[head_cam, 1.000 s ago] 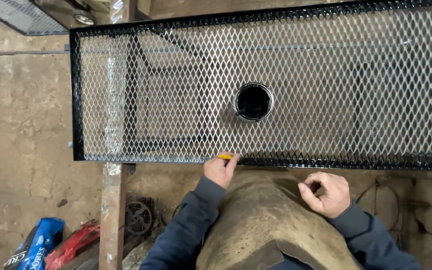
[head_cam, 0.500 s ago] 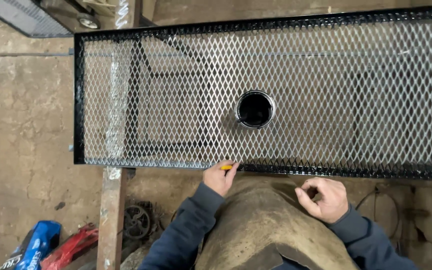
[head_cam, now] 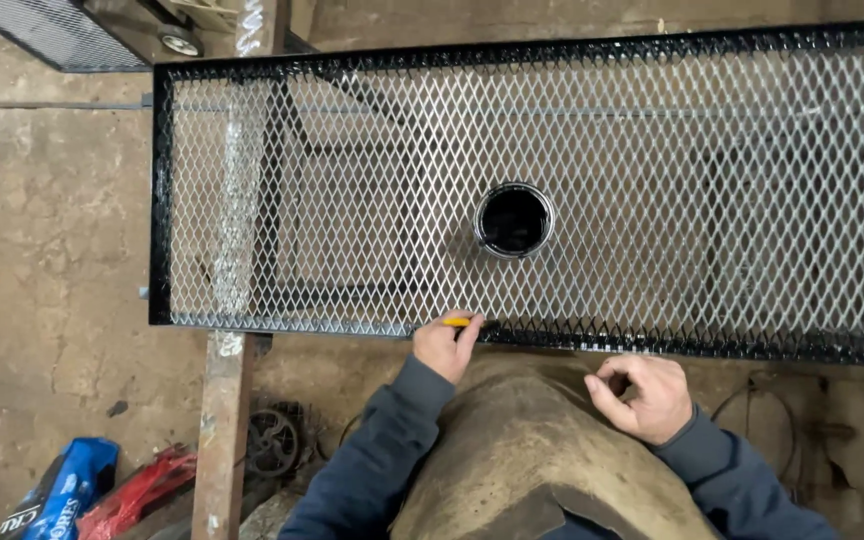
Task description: Painting a metal mesh structure using a small brush and black paint.
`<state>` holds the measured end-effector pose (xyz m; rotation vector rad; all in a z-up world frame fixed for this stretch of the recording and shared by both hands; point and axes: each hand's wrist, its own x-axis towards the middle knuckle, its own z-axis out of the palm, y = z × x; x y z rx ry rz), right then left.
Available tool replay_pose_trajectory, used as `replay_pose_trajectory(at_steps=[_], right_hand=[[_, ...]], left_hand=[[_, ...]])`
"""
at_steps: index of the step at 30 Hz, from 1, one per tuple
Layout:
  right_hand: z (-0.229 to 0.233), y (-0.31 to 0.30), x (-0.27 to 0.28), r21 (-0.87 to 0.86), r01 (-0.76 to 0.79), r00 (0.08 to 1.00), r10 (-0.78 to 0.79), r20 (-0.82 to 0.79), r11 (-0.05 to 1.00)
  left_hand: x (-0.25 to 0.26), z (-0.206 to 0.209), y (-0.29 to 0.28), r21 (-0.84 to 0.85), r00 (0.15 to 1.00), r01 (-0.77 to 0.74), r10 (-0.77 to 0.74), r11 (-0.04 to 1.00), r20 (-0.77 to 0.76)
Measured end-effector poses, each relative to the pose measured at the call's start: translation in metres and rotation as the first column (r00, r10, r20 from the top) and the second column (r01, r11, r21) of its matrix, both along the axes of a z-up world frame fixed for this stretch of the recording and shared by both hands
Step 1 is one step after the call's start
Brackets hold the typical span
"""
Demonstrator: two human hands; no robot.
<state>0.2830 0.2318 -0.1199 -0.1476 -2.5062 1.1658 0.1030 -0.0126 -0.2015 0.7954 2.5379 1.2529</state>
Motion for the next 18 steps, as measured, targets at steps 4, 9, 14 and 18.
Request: replay_pose_trajectory(at_steps=[4, 9, 14, 18], right_hand=[[0.000, 0.001, -0.001, 0.015, 0.011, 0.999, -0.012, 0.037, 1.000], [-0.003, -0.003, 0.003, -0.002, 0.001, 1.000, -0.001, 0.001, 1.000], [0.001, -0.003, 0.001, -0.001, -0.008, 1.000, 0.008, -0.007, 1.000], [0.003, -0.003, -0.004, 0.001, -0.020, 1.000, 0.020, 0.004, 1.000]], left_hand=[[-0.003, -0.021, -0.004, -0.157, 0.995, 0.055, -0.067, 0.986, -0.069], [-0.010, -0.011, -0.018, -0.072, 0.999, 0.009, -0.013, 0.997, -0.053], [-0.014, -0.002, -0.018, -0.126, 0.999, -0.041, 0.045, 0.991, 0.026], [-0.012, -0.005, -0.019, -0.015, 0.997, -0.065, 0.065, 0.998, -0.039]])
